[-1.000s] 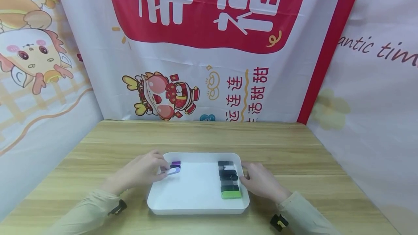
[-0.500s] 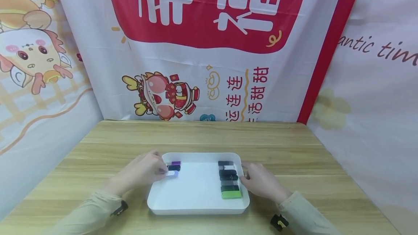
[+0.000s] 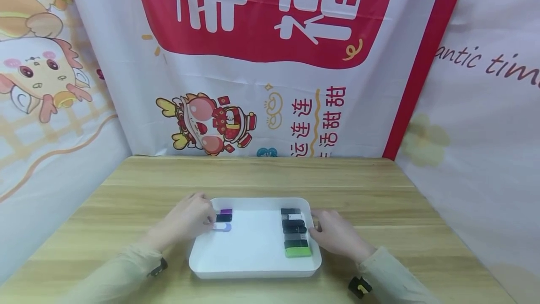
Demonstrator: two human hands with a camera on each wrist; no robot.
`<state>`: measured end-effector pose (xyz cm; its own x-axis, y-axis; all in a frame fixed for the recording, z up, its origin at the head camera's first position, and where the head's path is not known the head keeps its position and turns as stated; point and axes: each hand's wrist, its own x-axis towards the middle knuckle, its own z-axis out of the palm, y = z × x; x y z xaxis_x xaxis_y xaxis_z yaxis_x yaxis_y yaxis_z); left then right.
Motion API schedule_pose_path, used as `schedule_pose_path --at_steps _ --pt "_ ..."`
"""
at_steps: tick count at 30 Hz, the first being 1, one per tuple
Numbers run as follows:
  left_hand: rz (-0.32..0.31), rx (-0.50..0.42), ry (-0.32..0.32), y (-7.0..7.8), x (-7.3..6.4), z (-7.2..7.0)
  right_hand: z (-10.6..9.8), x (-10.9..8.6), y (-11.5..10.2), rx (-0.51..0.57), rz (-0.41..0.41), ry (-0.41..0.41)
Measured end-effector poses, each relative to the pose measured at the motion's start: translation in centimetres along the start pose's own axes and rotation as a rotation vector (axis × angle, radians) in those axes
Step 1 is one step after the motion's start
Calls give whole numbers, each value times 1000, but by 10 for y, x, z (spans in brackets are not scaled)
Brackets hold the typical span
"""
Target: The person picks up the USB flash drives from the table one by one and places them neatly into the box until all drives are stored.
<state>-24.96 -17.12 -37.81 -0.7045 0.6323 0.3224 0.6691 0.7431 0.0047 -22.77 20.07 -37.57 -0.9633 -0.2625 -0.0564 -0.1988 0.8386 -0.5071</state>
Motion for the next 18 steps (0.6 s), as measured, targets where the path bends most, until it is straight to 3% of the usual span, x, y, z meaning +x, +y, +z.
schedule_pose_path --at_steps 4,9,16,18 --pt "-17 -84 -15 -3 2 -6 0 -2 1 3 1 -1" --pt "-119 -194 -38 -6 -1 -16 1 -2 2 4 1 0" --pt "-227 -212 9 -20 -21 -38 0 0 0 2 19 5" --pt "-262 -209 -5 -25 -29 -44 0 1 0 2 20 1"
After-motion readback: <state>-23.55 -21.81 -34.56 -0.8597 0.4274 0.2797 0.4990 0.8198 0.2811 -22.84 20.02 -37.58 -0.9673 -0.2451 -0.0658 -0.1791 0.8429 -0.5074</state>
